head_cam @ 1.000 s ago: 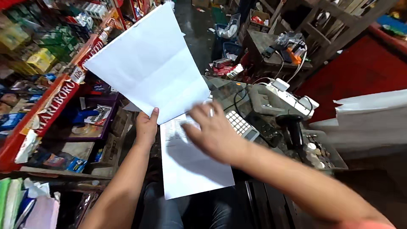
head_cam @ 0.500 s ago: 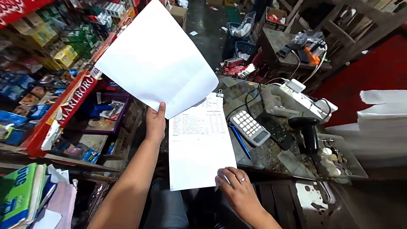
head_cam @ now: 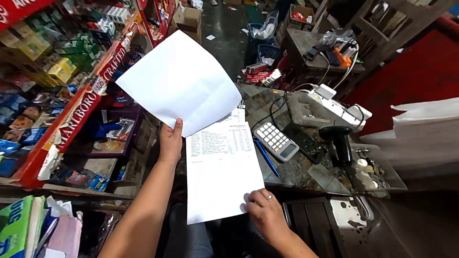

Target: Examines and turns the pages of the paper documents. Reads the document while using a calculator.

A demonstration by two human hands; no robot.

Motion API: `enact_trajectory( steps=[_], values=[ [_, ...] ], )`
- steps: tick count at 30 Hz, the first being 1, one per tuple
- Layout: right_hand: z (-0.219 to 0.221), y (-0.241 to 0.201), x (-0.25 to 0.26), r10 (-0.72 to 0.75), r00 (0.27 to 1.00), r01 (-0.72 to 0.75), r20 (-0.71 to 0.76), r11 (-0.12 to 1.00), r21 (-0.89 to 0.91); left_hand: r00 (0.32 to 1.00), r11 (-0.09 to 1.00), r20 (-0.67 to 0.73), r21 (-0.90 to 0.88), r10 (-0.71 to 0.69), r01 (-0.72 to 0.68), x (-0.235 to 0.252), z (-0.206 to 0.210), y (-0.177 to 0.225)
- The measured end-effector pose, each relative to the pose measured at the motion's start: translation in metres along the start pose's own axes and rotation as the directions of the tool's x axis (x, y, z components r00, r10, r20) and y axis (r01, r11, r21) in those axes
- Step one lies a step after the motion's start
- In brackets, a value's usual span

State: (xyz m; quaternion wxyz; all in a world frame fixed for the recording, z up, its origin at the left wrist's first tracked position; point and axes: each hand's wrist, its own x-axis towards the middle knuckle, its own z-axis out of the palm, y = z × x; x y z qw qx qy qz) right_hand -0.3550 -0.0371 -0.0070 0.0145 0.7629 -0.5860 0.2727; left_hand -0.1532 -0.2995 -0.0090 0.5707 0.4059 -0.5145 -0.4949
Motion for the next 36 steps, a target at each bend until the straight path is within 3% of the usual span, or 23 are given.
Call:
enact_trajectory(
  steps=[2, 4, 6, 8, 11, 14, 18, 21, 24, 26, 29, 32, 36],
  values=[
    [-0.005, -0.002, 0.005, 0.136, 0.99, -0.14, 0.036, 0.968, 0.208, 0.999, 0.998, 0.048, 0.06, 0.017, -0.02, -0.003, 0.001, 0.001],
    [-0.019, 0.002, 0.019, 0.283, 0.944, -0.329, 0.168, 0.8, 0.502, 0.996, 0.992, 0.086, 0.117, 0.033, -0.042, -0.004, 0.001, 0.0],
    [-0.039, 0.012, 0.044, 0.336, 0.909, -0.415, 0.248, 0.664, 0.621, 0.994, 0.985, 0.102, 0.166, 0.041, -0.057, -0.005, 0.0, -0.001],
    [-0.063, 0.022, 0.081, 0.353, 0.922, -0.383, 0.161, 0.762, 0.523, 0.995, 0.978, 0.089, 0.202, 0.035, -0.052, -0.003, 0.001, -0.003],
    [-0.089, 0.034, 0.144, 0.203, 0.973, -0.179, -0.105, 0.962, 0.204, 0.988, 0.962, 0.132, 0.25, 0.083, -0.114, -0.009, -0.006, -0.013],
    [-0.095, 0.031, 0.21, 0.032, 0.964, -0.041, -0.265, 0.999, -0.028, 0.915, 0.892, 0.267, 0.26, 0.302, -0.37, -0.01, -0.006, -0.02],
    [-0.082, -0.001, 0.248, -0.151, 0.896, 0.072, -0.419, 0.978, -0.198, 0.95, 0.888, 0.208, 0.354, 0.232, -0.294, -0.009, 0.002, -0.008],
    [-0.073, -0.021, 0.211, -0.244, 0.861, 0.168, -0.445, 0.964, -0.204, 0.982, 0.921, 0.111, 0.345, 0.151, -0.18, -0.009, 0.001, -0.004],
    [-0.043, -0.013, 0.138, -0.247, 0.932, 0.223, -0.267, 0.968, -0.118, 1.0, 0.954, 0.017, 0.3, 0.014, -0.018, -0.009, 0.0, 0.005],
    [-0.019, 0.003, 0.088, -0.149, 0.986, 0.144, -0.079, 0.987, -0.068, 0.999, 0.973, -0.002, 0.229, 0.04, -0.038, -0.005, 0.0, 0.002],
    [0.0, 0.028, 0.034, 0.026, 0.995, -0.024, 0.101, 0.999, -0.022, 0.998, 0.998, -0.032, 0.033, 0.048, -0.047, 0.004, 0.002, -0.007],
    [0.003, 0.038, 0.006, 0.059, 0.992, -0.058, 0.109, 0.998, -0.02, 0.999, 0.999, -0.048, -0.028, -0.024, 0.023, 0.007, 0.001, -0.008],
    [0.004, 0.031, -0.013, -0.032, 0.993, 0.037, 0.116, 0.998, -0.042, 0.998, 0.999, -0.048, -0.001, -0.042, 0.042, 0.008, 0.001, -0.007]
  ],
)
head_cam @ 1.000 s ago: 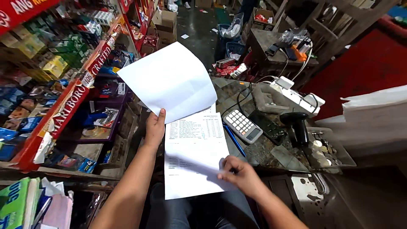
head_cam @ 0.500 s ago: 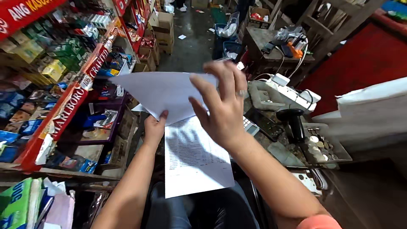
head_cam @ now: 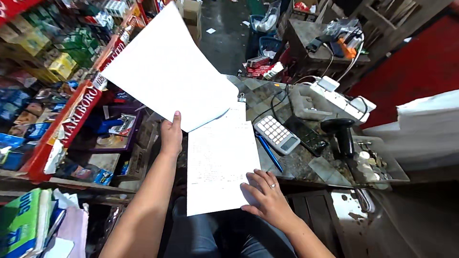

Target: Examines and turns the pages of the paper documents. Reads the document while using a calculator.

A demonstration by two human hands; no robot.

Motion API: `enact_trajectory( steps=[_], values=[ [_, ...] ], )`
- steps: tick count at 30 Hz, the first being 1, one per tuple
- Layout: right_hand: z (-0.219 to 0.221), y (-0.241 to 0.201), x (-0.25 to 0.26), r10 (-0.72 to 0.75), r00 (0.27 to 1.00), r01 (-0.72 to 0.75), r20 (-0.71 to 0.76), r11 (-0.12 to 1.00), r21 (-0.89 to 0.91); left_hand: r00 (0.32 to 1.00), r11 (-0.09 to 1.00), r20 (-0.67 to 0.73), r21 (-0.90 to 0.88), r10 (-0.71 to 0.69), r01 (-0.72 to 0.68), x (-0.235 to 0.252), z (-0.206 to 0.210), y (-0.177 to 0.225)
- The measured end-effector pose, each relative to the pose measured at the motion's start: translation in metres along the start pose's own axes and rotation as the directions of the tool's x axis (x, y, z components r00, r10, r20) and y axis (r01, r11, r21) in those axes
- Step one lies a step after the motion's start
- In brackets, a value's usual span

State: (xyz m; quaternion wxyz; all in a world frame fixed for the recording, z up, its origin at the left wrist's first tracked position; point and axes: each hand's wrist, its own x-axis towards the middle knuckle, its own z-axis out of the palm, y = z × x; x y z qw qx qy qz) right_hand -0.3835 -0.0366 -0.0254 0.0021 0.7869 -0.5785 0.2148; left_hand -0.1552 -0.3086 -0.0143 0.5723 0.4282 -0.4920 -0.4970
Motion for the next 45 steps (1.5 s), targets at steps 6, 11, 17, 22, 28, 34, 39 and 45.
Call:
enact_trajectory(
  steps=[6, 11, 17, 22, 28, 34, 39, 45],
  values=[
    [-0.001, -0.009, -0.009, -0.059, 0.998, 0.06, 0.034, 0.998, -0.024, 1.0, 1.0, -0.003, 0.027, 0.014, -0.014, 0.0, 0.001, 0.001],
    [-0.005, -0.012, -0.009, -0.087, 0.995, 0.088, 0.051, 0.996, -0.012, 1.0, 1.0, -0.006, 0.018, 0.017, -0.017, 0.0, 0.0, 0.001],
    [0.0, -0.015, -0.011, -0.107, 0.993, 0.108, 0.057, 0.994, -0.009, 0.997, 0.991, -0.066, -0.122, 0.05, -0.058, 0.001, -0.003, 0.001],
    [0.003, -0.019, -0.01, -0.115, 0.992, 0.115, 0.054, 0.993, -0.012, 0.996, 0.99, -0.079, -0.128, 0.047, -0.057, 0.002, -0.002, 0.001],
    [0.004, -0.022, -0.008, -0.116, 0.993, 0.116, 0.007, 0.992, -0.04, 0.997, 0.989, -0.074, -0.144, 0.032, -0.042, 0.0, -0.001, 0.003],
    [0.005, -0.023, -0.009, -0.123, 0.992, 0.121, -0.023, 0.991, -0.057, 0.997, 0.988, -0.071, -0.151, 0.008, -0.019, 0.001, -0.001, 0.003],
    [0.005, -0.024, -0.01, -0.119, 0.992, 0.117, -0.033, 0.991, -0.061, 0.998, 0.989, -0.054, -0.145, 0.02, -0.027, 0.001, -0.002, 0.001],
    [0.005, -0.025, -0.011, -0.111, 0.993, 0.109, -0.029, 0.992, -0.058, 0.998, 0.994, -0.049, -0.103, 0.03, -0.035, 0.001, -0.003, 0.001]
  ],
)
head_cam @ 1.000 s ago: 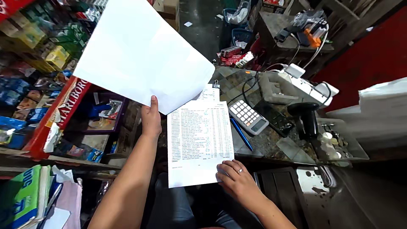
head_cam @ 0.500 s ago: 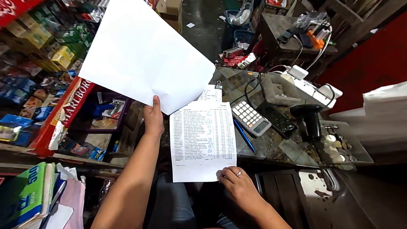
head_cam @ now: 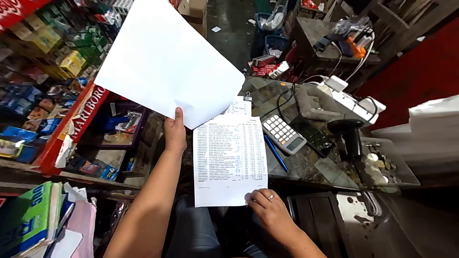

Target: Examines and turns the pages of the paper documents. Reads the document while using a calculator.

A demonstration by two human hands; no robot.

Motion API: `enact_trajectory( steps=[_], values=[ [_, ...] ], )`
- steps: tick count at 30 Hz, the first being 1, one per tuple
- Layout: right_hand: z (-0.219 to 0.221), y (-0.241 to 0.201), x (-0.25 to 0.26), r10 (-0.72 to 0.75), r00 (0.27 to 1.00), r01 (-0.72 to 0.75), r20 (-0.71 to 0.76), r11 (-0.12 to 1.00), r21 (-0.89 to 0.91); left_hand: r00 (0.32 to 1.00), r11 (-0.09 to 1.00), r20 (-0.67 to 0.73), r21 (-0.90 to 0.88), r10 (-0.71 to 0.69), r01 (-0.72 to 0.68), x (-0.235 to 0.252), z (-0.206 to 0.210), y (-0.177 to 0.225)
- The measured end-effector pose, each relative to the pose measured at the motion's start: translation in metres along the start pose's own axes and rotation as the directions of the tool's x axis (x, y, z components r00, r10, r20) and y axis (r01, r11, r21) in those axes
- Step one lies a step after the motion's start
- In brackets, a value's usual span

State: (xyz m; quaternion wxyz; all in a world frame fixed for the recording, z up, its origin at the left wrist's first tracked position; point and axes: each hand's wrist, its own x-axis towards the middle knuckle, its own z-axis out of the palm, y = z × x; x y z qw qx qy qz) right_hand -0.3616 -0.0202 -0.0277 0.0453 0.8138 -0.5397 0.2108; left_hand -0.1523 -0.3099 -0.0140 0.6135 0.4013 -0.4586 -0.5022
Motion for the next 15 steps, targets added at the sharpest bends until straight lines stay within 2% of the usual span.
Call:
enact_trajectory(
  steps=[15],
  values=[
    [0.0033, 0.0009, -0.0015, 0.005, 1.0, -0.005, -0.014, 1.0, -0.002, 1.0, 0.999, 0.002, -0.042, -0.002, 0.002, -0.0002, 0.0017, 0.0006]
  ],
)
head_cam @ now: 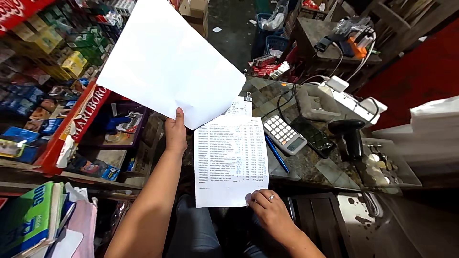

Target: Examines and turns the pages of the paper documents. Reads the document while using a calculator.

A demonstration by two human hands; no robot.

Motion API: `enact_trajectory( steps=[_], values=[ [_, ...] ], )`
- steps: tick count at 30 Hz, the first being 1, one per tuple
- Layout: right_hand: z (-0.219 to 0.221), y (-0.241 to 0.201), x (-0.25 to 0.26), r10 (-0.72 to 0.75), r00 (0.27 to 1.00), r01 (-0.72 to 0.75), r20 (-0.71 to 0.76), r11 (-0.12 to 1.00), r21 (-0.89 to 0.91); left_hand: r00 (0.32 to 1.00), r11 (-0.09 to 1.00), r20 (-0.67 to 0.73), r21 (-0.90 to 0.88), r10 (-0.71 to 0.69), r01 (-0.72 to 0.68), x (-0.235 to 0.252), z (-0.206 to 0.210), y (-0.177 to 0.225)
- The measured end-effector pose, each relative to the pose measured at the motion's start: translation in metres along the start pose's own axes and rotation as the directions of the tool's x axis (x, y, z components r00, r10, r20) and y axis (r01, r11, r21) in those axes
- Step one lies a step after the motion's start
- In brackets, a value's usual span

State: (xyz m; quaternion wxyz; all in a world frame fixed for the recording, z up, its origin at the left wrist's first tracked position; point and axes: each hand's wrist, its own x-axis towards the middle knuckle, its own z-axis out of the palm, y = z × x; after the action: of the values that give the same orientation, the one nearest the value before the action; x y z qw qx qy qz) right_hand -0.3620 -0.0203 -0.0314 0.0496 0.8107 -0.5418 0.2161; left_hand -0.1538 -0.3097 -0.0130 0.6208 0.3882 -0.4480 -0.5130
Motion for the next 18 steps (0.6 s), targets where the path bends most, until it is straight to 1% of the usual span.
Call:
enact_trajectory(
  steps=[8, 13, 15, 18],
  values=[
    [-0.0012, -0.0003, -0.0003, 0.002, 1.0, -0.002, -0.007, 1.0, -0.011, 1.0, 1.0, -0.007, 0.021, -0.004, 0.005, 0.0006, 0.0001, 0.0001],
    [-0.0036, -0.0011, -0.0006, 0.007, 1.0, -0.007, 0.009, 1.0, 0.005, 1.0, 0.998, 0.007, 0.066, -0.002, 0.002, -0.0002, -0.0004, 0.0],
    [-0.004, -0.0022, -0.0011, 0.011, 1.0, -0.011, -0.009, 1.0, 0.002, 0.999, 0.995, 0.021, 0.096, -0.036, 0.034, -0.0051, 0.0005, 0.0065],
    [-0.0046, -0.0038, -0.0017, 0.021, 0.999, -0.021, -0.038, 1.0, -0.004, 0.999, 0.996, 0.041, 0.082, -0.031, 0.028, -0.0063, -0.0004, 0.0066]
  ],
)
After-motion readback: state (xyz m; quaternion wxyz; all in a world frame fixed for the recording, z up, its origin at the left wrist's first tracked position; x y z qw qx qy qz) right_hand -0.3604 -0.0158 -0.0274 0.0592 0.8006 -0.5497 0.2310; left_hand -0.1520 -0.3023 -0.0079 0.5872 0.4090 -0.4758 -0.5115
